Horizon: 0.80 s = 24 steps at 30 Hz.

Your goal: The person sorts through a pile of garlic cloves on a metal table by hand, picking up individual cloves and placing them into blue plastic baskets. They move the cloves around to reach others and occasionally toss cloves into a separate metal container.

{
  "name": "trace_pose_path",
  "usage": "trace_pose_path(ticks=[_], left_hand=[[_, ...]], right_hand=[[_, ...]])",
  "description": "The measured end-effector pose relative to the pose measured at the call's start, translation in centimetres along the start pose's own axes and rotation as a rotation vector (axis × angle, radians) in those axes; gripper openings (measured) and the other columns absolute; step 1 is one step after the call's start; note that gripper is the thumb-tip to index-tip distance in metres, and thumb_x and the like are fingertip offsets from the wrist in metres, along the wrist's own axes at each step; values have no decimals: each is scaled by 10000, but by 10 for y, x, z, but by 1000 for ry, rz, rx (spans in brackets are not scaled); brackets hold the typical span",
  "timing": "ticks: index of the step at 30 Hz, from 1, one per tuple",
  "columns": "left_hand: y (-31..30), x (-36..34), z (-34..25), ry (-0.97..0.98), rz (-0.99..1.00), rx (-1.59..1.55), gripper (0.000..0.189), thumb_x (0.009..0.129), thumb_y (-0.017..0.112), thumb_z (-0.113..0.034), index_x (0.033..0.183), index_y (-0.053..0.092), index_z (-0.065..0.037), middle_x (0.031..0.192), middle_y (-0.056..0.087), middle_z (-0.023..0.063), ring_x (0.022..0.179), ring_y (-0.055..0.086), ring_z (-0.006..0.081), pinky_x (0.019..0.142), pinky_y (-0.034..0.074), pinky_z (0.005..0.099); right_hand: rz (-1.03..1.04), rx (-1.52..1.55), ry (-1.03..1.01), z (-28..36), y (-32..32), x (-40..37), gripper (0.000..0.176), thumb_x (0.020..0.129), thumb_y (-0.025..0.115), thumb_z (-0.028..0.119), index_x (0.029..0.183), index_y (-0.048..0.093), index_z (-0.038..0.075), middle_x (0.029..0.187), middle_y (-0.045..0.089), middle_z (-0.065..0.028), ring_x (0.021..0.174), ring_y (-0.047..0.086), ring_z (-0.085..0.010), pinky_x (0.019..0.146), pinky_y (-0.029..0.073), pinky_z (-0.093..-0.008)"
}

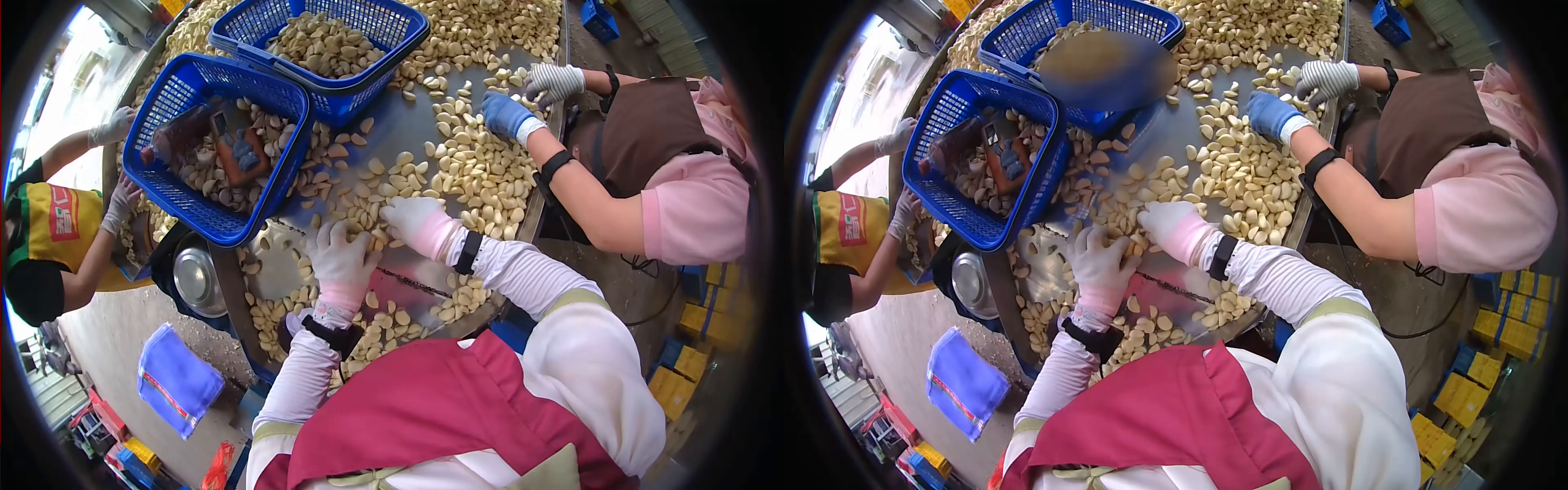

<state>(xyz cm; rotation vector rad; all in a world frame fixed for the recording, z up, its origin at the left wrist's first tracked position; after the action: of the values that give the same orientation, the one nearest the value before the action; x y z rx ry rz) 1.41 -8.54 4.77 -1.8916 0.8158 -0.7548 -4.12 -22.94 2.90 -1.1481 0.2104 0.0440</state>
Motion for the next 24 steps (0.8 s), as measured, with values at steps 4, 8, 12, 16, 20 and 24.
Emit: trace_pose_path(ticks=[4, 8, 12, 16, 20, 24], left_hand=[[10, 3, 3, -80, 21, -54, 219, 662, 782, -266, 846, 730, -159, 1183, 581, 107, 1196, 481, 351, 1069, 318, 537], [-1, -1, 13, -127, -38, -119, 219, 642, 804, -205, 841, 745, -136, 1250, 567, 128, 1235, 461, 356, 1094, 308, 491], [-21, -3, 4, -61, -170, -371, 359, 772, 753, -284, 1083, 702, -113, 1308, 523, 199, 1272, 440, 403, 1081, 343, 500], [-5, -16, 70, -264, -230, -185, 559, 829, 709, -389, 1288, 590, -92, 1343, 490, 220, 1270, 424, 439, 1070, 356, 518], [-2, -36, 95, -262, -142, 120, 556, 793, 734, -355, 1267, 600, -95, 1327, 502, 188, 1274, 421, 423, 1067, 352, 533], [-4, -38, 94, -258, -179, 113, 553, 780, 738, -337, 1261, 604, -98, 1314, 511, 171, 1273, 422, 418, 1068, 346, 537]], right_hand=[[79, 25, 56, -8, -6, 6, 172, 834, 639, 178, 968, 642, 69, 938, 669, -135, 907, 671, -341, 751, 538, -411], [159, 666, 242, -15, -3, -4, 303, 855, 618, 285, 1031, 638, 38, 867, 679, -94, 778, 673, -258, 684, 530, -363], [380, 1498, 550, 15, 18, -15, 244, 933, 584, 296, 1041, 660, 91, 788, 613, 8, 581, 529, -65, 448, 372, -216], [306, 825, 368, 12, 7, 12, 241, 924, 611, 300, 1006, 687, 87, 899, 657, -53, 736, 627, -188, 576, 477, -333], [77, -19, 110, 24, -3, 30, 202, 869, 652, 247, 968, 719, 84, 999, 682, -102, 911, 688, -307, 742, 549, -430], [137, -220, 41, 18, 2, 40, 157, 860, 639, 137, 966, 738, 76, 1001, 699, -108, 930, 704, -299, 742, 565, -410]])
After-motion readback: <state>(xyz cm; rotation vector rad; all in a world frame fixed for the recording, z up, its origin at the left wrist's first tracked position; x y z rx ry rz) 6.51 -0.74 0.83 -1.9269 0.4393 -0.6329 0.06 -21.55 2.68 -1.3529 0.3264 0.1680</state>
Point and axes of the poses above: each hand's wrist, its own x-axis towards the middle knuckle, its own y-axis out of the palm, z = x × y, the point moved 5 cm from there along x, towards the middle knuckle
